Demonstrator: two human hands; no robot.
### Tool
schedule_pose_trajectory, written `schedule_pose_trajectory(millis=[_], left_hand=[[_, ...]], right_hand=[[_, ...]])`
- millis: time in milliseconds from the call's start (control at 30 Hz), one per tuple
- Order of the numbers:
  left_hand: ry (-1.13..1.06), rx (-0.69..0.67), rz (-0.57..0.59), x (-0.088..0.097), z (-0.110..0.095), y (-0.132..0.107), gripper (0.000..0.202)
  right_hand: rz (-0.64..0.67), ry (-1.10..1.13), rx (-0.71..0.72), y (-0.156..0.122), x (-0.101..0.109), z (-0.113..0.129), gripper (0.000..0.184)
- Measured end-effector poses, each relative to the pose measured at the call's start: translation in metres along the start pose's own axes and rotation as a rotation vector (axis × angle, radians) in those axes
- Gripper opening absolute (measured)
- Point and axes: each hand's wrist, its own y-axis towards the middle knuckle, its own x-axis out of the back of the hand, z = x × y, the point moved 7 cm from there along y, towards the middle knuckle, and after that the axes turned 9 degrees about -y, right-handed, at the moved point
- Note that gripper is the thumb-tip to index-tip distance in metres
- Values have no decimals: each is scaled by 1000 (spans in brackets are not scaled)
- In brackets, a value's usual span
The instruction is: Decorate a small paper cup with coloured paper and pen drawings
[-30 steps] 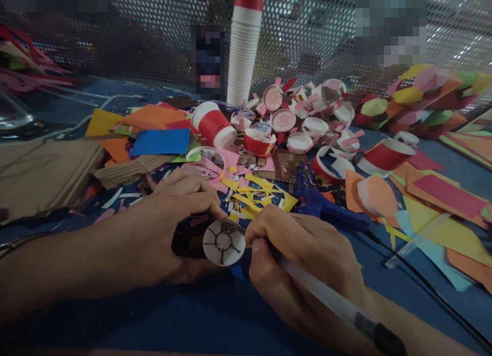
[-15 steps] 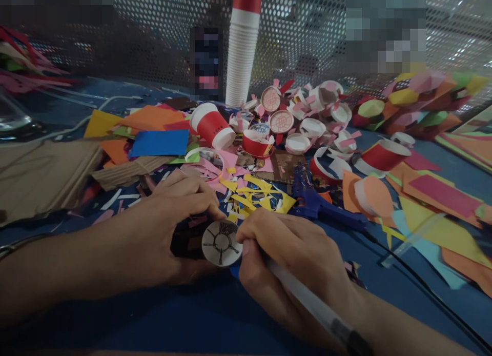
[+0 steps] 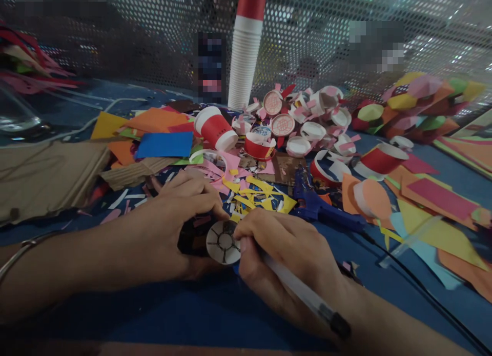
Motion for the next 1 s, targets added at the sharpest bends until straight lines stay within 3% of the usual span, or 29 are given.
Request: schedule_pose_trajectory(millis=[267, 433, 600, 867, 1000], left_hand=[[-31, -11, 0, 1, 1, -2, 40], [-43, -5, 9, 1, 0, -2, 38], [-23, -21, 12, 2, -2, -3, 41], [-5, -13, 29, 3, -2, -3, 48], [9, -28, 63, 3, -4, -2, 45]], right_hand=[[-15, -62, 23, -5, 5, 5, 19], [-94, -100, 145, -7, 11, 15, 22], [25, -120, 53, -1, 9, 8, 18], [-22, -56, -110, 0, 23, -4, 16], [35, 46, -140, 7, 27, -9, 14]])
